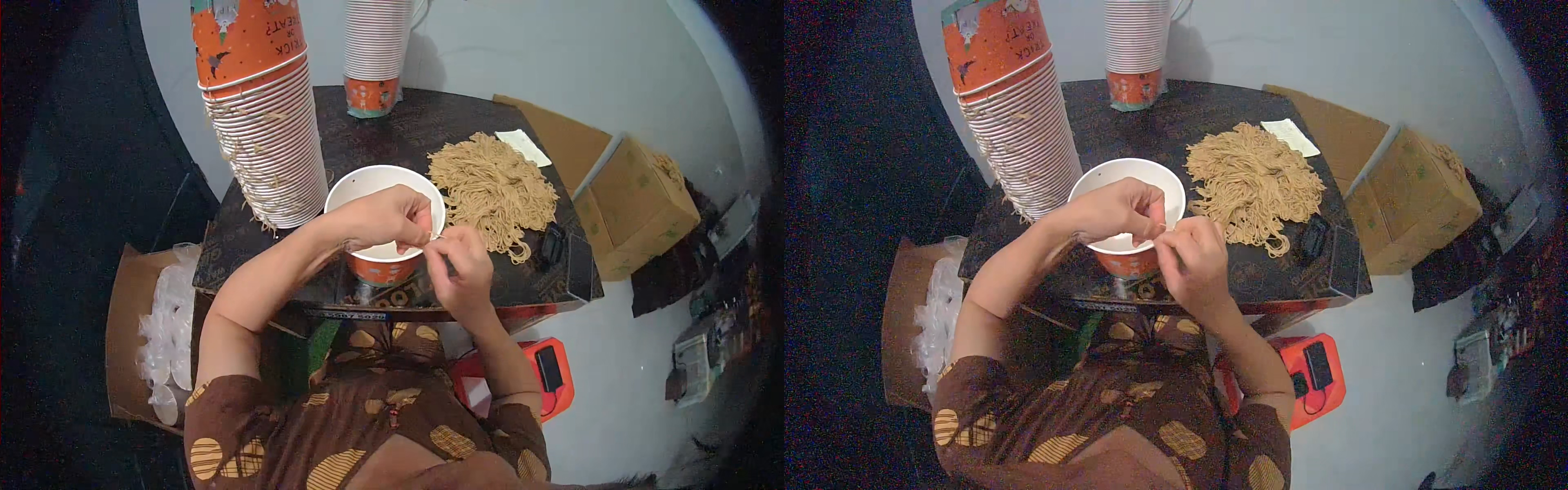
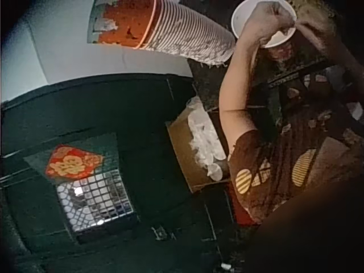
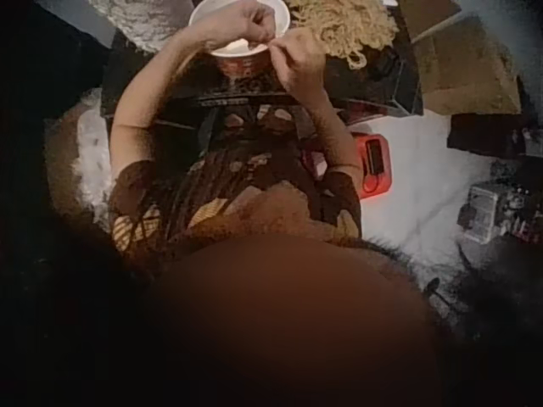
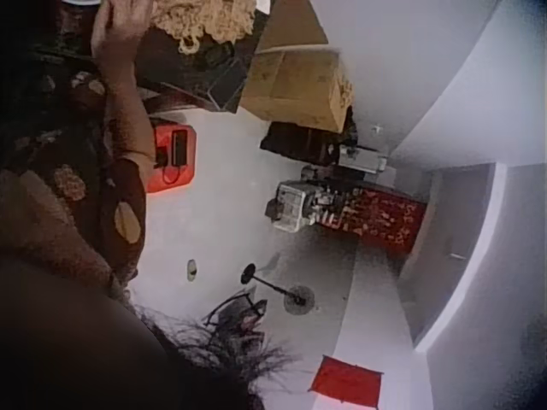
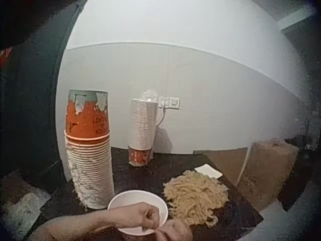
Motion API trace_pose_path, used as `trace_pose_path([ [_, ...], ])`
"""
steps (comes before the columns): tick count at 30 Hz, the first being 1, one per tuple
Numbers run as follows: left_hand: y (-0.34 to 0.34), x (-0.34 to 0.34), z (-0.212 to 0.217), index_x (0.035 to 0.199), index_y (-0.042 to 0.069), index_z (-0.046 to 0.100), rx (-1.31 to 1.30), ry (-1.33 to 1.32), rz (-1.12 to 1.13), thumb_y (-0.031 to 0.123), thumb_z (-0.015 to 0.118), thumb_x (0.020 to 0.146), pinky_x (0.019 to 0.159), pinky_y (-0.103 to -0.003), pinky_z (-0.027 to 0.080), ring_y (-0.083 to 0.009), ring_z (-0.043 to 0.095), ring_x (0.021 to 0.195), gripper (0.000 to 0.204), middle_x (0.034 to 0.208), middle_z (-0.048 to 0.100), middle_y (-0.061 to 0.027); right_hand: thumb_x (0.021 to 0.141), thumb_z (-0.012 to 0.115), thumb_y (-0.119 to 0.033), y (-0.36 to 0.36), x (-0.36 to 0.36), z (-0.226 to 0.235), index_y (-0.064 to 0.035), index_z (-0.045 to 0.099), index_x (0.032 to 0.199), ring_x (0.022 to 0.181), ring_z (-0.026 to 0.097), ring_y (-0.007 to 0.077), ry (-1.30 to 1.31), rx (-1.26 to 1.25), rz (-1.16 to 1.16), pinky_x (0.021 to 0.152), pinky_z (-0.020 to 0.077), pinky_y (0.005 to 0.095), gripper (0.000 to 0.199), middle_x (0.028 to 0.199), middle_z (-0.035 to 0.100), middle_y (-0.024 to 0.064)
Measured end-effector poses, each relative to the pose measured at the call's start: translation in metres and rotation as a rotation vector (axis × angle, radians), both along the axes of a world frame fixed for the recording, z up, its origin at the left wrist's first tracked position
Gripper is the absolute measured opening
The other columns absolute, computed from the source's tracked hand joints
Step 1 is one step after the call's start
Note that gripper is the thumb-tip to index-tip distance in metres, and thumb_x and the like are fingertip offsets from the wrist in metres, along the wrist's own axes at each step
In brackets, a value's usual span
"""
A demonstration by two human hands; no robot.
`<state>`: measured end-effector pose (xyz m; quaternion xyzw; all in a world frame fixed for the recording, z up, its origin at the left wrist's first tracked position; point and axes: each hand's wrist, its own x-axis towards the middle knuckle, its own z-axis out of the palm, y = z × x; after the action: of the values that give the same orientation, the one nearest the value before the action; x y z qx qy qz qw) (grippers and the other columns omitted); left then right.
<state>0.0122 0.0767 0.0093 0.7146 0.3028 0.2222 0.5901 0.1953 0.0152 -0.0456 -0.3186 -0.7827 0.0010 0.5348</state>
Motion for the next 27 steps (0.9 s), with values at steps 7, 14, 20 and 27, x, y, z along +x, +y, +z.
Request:
trace_pose_path([
  [7,-0.009,0.0,0.007,0.08,0.0,0.06,0.082,0.014,-0.011,-0.005,0.068,0.08,0.067,-0.024,0.046,-0.009,0.058,0.073,0.009,0.078,0.064,-0.0025,0.083,0.06,0.005,0.017,0.008,0.001,0.0012,0.063,0.096,0.088,0.061,0.0327,0.03,-0.003,0.008,0.077,0.049,0.0393,0.013,0.096,0.061,0.0152],
  [14,-0.02,0.0,-0.006,0.083,0.0,0.059,0.392,0.039,0.041,-0.003,0.069,0.083,0.07,-0.027,0.047,-0.0106,0.058,0.076,0.01,0.079,0.064,-0.003,0.085,0.059,0.005,0.015,0.009,0.008,0.0028,0.061,0.094,0.081,0.063,0.0301,0.1,-0.172,0.145,0.07,0.0501,0.0345,0.009,0.092,0.062,0.0149],
  [20,-0.033,0.001,-0.003,0.086,0.001,0.05,1.133,0.16,0.158,-0.003,0.069,0.077,0.063,-0.043,0.048,-0.0374,0.06,0.074,0.02,0.079,0.056,-0.0153,0.085,0.062,0.005,0.014,0.007,0.009,0.0034,0.063,0.094,0.074,0.063,0.0271,0.131,-0.272,0.172,0.065,0.0491,0.0336,0.009,0.087,0.062,0.0145],
  [27,-0.035,-0.003,-0.019,0.09,0.003,0.052,1.317,0.26,0.318,-0.001,0.069,0.079,0.054,-0.041,0.05,-0.0339,0.064,0.067,0.021,0.079,0.059,-0.0138,0.088,0.059,0.002,0.014,0.003,0.015,0.0036,0.067,0.105,0.08,0.063,0.0296,0.113,-0.334,0.128,0.071,0.0498,0.0358,0.019,0.089,0.061,0.0166],
])
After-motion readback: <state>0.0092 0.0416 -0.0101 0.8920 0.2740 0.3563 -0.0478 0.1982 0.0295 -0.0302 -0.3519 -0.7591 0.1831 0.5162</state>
